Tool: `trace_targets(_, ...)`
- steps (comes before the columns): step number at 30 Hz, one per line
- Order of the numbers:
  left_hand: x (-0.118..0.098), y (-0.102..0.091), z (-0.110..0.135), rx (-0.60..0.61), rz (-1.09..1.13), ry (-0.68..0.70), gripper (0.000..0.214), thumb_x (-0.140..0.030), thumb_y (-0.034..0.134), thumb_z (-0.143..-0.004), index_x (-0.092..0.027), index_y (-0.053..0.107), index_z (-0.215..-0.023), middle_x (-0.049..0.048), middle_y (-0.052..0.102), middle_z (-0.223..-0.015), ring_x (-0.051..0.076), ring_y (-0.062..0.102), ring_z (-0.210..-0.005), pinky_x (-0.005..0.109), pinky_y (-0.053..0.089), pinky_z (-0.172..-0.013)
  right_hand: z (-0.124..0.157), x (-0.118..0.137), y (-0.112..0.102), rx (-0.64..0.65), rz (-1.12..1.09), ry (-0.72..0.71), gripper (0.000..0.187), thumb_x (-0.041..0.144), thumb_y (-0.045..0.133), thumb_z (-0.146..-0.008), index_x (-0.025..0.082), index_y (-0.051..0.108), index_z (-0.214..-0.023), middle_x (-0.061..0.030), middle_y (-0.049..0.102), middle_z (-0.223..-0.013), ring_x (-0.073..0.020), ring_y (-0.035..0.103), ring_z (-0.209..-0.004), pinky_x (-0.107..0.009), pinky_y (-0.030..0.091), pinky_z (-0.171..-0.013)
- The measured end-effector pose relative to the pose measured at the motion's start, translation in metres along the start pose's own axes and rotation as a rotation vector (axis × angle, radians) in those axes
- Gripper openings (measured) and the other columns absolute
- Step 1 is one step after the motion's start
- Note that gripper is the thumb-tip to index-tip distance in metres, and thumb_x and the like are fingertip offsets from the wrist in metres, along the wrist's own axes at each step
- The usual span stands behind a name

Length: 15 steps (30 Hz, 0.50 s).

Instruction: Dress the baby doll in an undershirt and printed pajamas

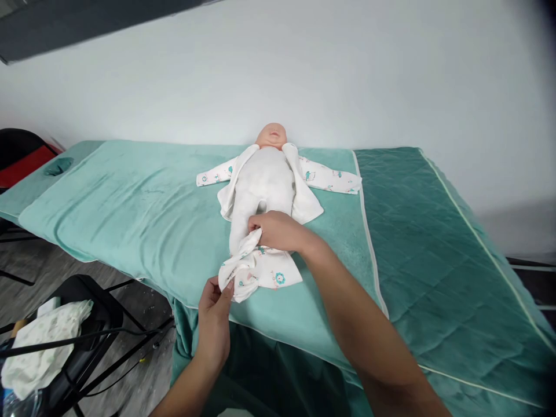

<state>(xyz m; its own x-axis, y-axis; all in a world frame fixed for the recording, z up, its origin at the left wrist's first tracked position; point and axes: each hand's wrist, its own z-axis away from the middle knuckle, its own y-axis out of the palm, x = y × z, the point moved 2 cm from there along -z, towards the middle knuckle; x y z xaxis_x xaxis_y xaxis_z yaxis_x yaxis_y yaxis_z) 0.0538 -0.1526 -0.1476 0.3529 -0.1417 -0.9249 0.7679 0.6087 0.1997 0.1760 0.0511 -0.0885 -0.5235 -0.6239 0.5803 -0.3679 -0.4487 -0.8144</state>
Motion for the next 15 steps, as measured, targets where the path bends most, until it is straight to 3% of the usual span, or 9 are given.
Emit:
trace_targets(6, -0.011, -0.003, -0.01, 0.082, -0.15, -0.023, 0.035, -0.05, 0.078, -0.081, -0.02, 0.07, -0.096, 0.0003, 0.067, -0.089, 0.014, 0.057, -0.082, 0.025, 0.044, -0.073, 0.001, -0.003, 0.003, 0.058, 0.009, -0.048, 0.01, 0.033, 0.069, -0.084, 0.024, 0.072, -0.083, -0.0047, 0.076, -0.086, -0.0209, 0.063, -0.076, -0.031, 0.03, -0.063)
trace_targets(10, -0.013, -0.004, -0.015, 0.199, -0.067, -0.024, 0.035, -0.047, 0.078, -0.083, -0.019, 0.071, -0.102, 0.0038, 0.069, -0.097, 0.016, 0.059, -0.088, 0.027, 0.046, -0.078, 0.002, -0.003, -0.001, 0.046, -0.107, -0.037, 0.007, 0.03, 0.07, -0.081, 0.023, 0.072, -0.081, -0.0026, 0.075, -0.085, -0.0193, 0.062, -0.076, -0.03, 0.032, -0.064)
trace_targets(15, -0.013, -0.013, -0.046, 0.256, -0.085, 0.112, 0.036, -0.047, 0.083, -0.077, -0.019, 0.07, -0.096, 0.0019, 0.068, -0.087, 0.015, 0.057, -0.079, 0.026, 0.045, -0.073, 0.003, -0.003, -0.008, 0.075, -0.305, -0.012, 0.007, 0.028, 0.067, -0.08, 0.021, 0.069, -0.079, 0.0012, 0.07, -0.078, -0.017, 0.061, -0.075, -0.027, 0.037, -0.065)
